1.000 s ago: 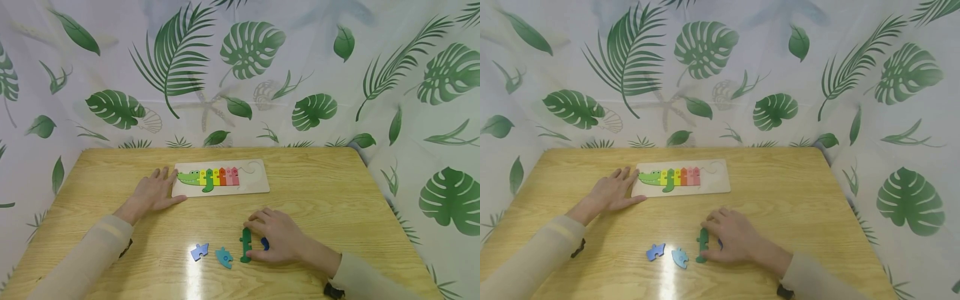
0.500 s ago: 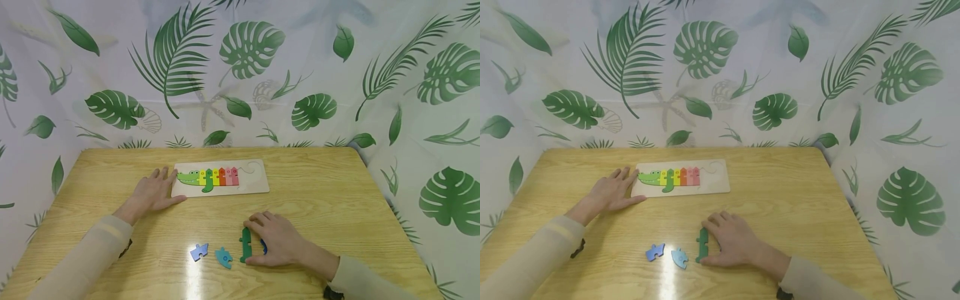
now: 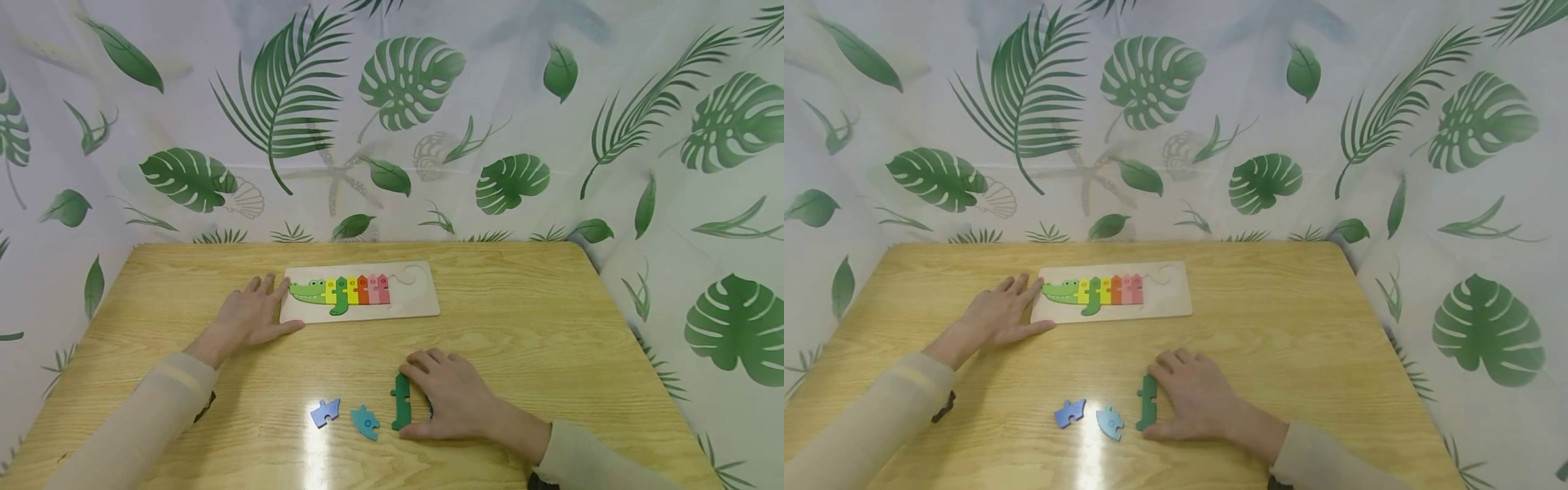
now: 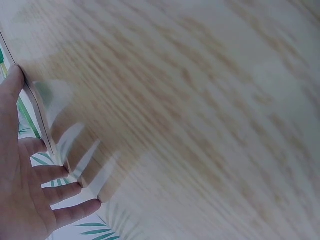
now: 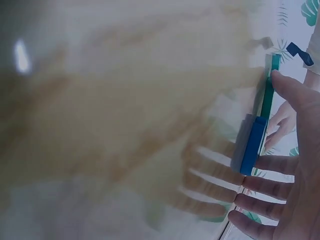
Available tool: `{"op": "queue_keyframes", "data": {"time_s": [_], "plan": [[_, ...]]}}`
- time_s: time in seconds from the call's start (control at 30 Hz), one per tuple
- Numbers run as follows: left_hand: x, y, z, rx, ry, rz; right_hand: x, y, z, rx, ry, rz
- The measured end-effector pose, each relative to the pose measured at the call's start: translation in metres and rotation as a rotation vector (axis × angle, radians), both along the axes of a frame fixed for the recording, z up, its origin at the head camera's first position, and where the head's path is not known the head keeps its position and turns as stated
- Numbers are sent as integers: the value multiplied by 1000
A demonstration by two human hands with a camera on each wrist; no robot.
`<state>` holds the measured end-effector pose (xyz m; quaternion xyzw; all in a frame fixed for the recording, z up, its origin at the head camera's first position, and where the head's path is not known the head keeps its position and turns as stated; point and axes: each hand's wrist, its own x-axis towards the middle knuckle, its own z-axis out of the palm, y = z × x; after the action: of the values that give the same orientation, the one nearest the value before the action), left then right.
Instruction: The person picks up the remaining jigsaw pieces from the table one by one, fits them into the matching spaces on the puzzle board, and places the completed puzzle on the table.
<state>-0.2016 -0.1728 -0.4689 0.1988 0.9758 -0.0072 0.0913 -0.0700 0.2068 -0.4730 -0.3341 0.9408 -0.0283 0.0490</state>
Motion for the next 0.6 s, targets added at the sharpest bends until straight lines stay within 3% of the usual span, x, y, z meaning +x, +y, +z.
{"op": "queue_keyframes", "data": {"time_s": [0.6], "plan": [[-1,0,-2,-3,4,-3,-2,-4,9,64,-3,28]]}}
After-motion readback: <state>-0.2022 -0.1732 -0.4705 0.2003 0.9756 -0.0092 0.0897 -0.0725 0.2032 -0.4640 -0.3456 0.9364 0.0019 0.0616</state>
